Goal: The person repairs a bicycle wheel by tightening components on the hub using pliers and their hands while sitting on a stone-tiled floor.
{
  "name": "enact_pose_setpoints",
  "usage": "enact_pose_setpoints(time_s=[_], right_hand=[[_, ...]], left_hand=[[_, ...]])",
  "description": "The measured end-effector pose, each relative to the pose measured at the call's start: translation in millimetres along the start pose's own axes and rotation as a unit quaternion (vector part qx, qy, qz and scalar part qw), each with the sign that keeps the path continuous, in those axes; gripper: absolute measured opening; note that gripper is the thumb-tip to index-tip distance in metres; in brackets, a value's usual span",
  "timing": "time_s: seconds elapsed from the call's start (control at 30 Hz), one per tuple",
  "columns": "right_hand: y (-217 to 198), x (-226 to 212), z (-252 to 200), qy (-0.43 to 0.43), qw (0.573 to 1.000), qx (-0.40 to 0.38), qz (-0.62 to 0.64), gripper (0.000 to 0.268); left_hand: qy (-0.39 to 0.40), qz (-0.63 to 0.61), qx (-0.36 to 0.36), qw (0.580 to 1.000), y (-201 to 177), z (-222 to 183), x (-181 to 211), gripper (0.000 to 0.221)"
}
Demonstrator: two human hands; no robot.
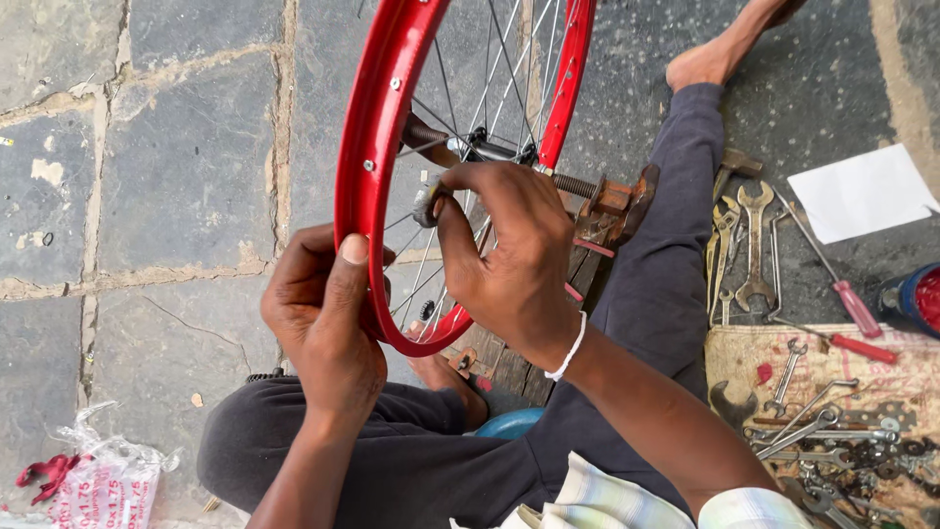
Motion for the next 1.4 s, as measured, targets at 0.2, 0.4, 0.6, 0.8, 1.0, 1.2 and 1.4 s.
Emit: enact_pose_setpoints(time_s=[0.2, 0.4, 0.6, 0.8, 1.0, 1.2, 1.4], right_hand=[[7, -1, -1, 0.036, 0.997, -0.014, 0.062, 0.018], [8, -20, 6, -0.024, 0.983, -0.102, 0.152, 0.032], [27, -9, 14, -0.064, 0.955, -0.228, 0.178, 0.039], [31, -19, -11, -0.215, 0.976, 0.008, -0.036, 0.027], [28, -8, -16, -0.106, 0.983, -0.085, 0.126, 0.040], [35, 4, 9, -0.127, 0.942, -0.256, 0.173, 0.038], [40, -15, -27, -0.210, 0.976, 0.035, -0.040, 0.033]], left_hand=[[0.008, 0.039, -0.001, 0.999, -2, 2, -4, 0.028], [0.000, 0.037, -0.003, 0.999, -2, 1, -4, 0.032], [-0.014, 0.018, -0.029, 0.999, -1, 3, -5, 0.031], [0.003, 0.058, -0.027, 0.998, 5, 4, 6, 0.032], [0.022, 0.091, -0.065, 0.993, 12, 6, 12, 0.036], [-0.057, 0.054, -0.014, 0.997, 2, 6, -2, 0.033], [0.013, 0.073, -0.039, 0.996, 8, 5, 9, 0.031]])
Point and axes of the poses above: each hand's wrist, its own z-axis towards the middle knuckle, its own y-axis out of the palm, x = y × z, the point moved 8 cm from there along z, towards the middle knuckle, and after that the axes turned 4 degrees about -z, right-handed, at the moved point
